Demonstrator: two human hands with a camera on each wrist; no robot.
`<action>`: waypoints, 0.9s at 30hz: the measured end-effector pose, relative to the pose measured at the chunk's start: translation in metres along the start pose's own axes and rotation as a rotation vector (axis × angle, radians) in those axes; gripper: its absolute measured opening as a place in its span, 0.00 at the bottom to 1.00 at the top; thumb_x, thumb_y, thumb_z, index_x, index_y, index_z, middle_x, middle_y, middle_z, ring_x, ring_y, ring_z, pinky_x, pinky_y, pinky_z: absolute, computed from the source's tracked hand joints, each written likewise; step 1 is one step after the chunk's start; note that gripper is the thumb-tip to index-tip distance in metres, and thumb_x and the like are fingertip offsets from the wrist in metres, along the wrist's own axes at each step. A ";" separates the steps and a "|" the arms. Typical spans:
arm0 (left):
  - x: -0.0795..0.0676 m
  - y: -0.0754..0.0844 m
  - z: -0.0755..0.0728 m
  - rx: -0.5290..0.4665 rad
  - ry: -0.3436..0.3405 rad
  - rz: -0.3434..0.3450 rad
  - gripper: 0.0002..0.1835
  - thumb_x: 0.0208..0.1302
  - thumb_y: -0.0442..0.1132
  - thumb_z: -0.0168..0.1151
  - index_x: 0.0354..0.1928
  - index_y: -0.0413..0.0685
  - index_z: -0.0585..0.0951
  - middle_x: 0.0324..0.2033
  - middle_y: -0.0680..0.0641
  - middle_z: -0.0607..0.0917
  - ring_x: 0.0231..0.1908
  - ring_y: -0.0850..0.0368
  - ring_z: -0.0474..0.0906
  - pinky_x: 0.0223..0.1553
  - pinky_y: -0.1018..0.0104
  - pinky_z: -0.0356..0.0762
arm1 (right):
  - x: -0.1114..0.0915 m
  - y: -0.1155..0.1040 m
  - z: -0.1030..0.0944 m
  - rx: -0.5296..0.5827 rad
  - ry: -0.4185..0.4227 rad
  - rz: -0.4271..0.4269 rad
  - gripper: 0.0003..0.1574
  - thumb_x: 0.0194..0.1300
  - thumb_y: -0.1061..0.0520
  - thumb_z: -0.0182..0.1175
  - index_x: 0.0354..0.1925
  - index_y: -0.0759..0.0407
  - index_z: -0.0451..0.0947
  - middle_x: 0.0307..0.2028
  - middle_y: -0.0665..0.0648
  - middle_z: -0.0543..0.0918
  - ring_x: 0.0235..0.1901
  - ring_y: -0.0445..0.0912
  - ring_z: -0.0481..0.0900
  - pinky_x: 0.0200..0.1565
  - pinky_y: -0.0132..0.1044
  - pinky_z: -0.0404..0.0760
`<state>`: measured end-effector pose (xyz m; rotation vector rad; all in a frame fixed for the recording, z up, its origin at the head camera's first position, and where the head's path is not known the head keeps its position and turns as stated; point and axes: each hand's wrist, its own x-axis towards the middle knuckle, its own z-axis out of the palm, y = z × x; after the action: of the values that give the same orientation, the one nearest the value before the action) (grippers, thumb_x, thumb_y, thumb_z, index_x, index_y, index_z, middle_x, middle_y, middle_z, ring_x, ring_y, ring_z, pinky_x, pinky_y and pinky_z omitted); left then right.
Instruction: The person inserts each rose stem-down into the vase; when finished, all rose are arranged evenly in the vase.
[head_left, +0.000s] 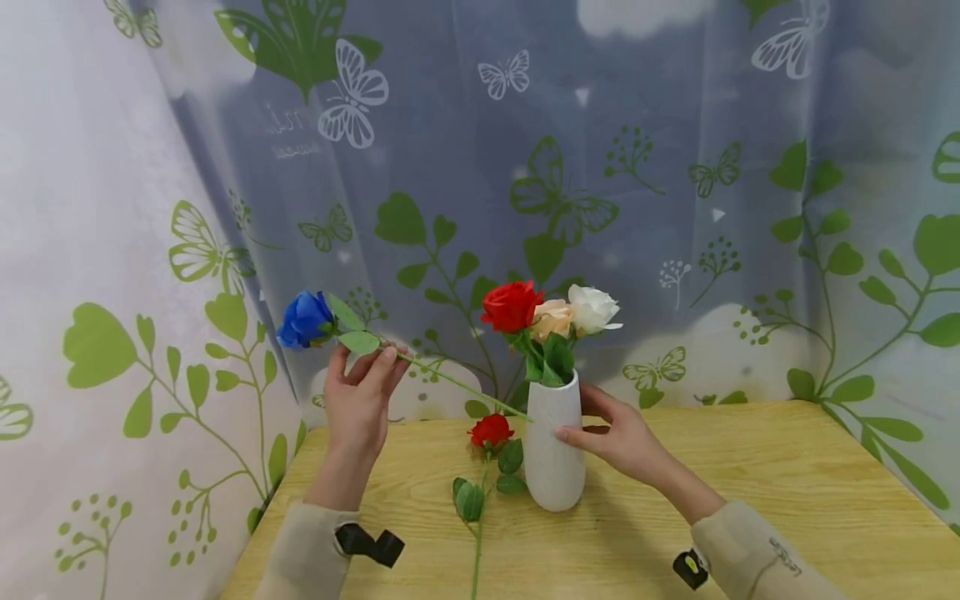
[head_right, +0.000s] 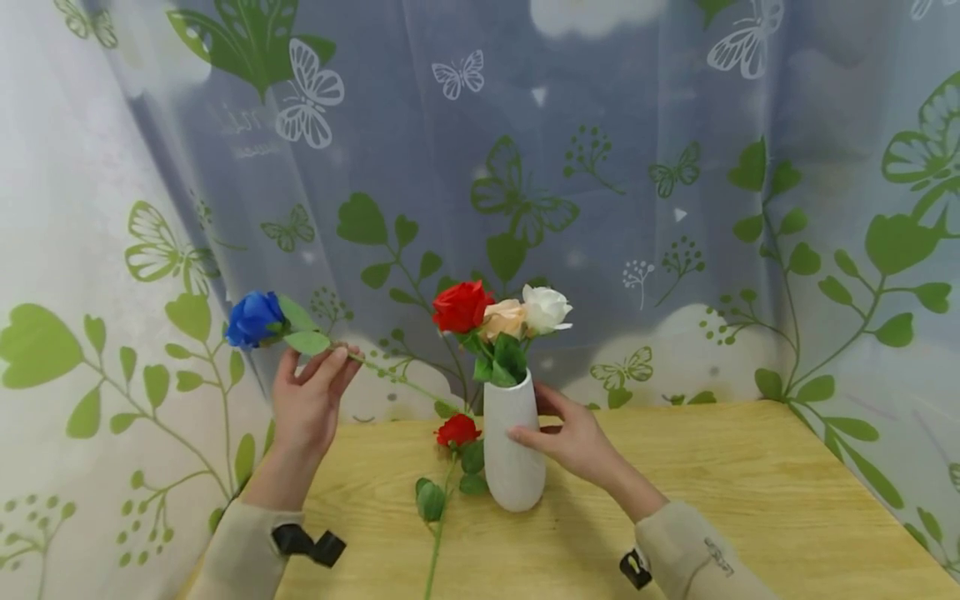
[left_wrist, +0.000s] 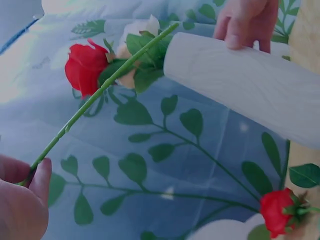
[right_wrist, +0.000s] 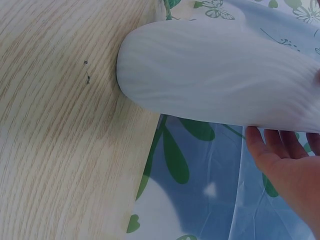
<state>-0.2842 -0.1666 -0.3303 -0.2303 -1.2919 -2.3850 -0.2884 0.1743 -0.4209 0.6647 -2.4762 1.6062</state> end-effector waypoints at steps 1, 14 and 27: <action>0.000 0.001 0.004 -0.007 -0.002 0.015 0.21 0.72 0.23 0.62 0.61 0.47 0.75 0.34 0.50 0.89 0.41 0.53 0.90 0.56 0.55 0.89 | 0.000 0.000 0.000 0.001 -0.001 0.000 0.49 0.68 0.47 0.73 0.80 0.53 0.64 0.67 0.60 0.80 0.63 0.57 0.81 0.60 0.47 0.87; -0.001 0.006 0.045 -0.035 -0.003 0.153 0.23 0.69 0.20 0.62 0.62 0.45 0.74 0.34 0.49 0.90 0.39 0.53 0.91 0.52 0.57 0.90 | -0.001 -0.002 -0.001 0.017 0.001 -0.003 0.50 0.68 0.48 0.74 0.80 0.53 0.64 0.67 0.61 0.80 0.64 0.58 0.80 0.61 0.52 0.86; -0.002 -0.012 0.067 0.068 -0.148 0.554 0.22 0.65 0.17 0.65 0.56 0.40 0.74 0.36 0.48 0.89 0.38 0.54 0.91 0.45 0.61 0.91 | -0.001 -0.001 -0.001 0.021 0.004 -0.011 0.50 0.67 0.50 0.74 0.80 0.54 0.63 0.67 0.62 0.79 0.63 0.58 0.80 0.60 0.48 0.87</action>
<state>-0.2912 -0.1047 -0.3028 -0.6615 -1.1784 -1.8776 -0.2871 0.1757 -0.4203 0.6754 -2.4518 1.6303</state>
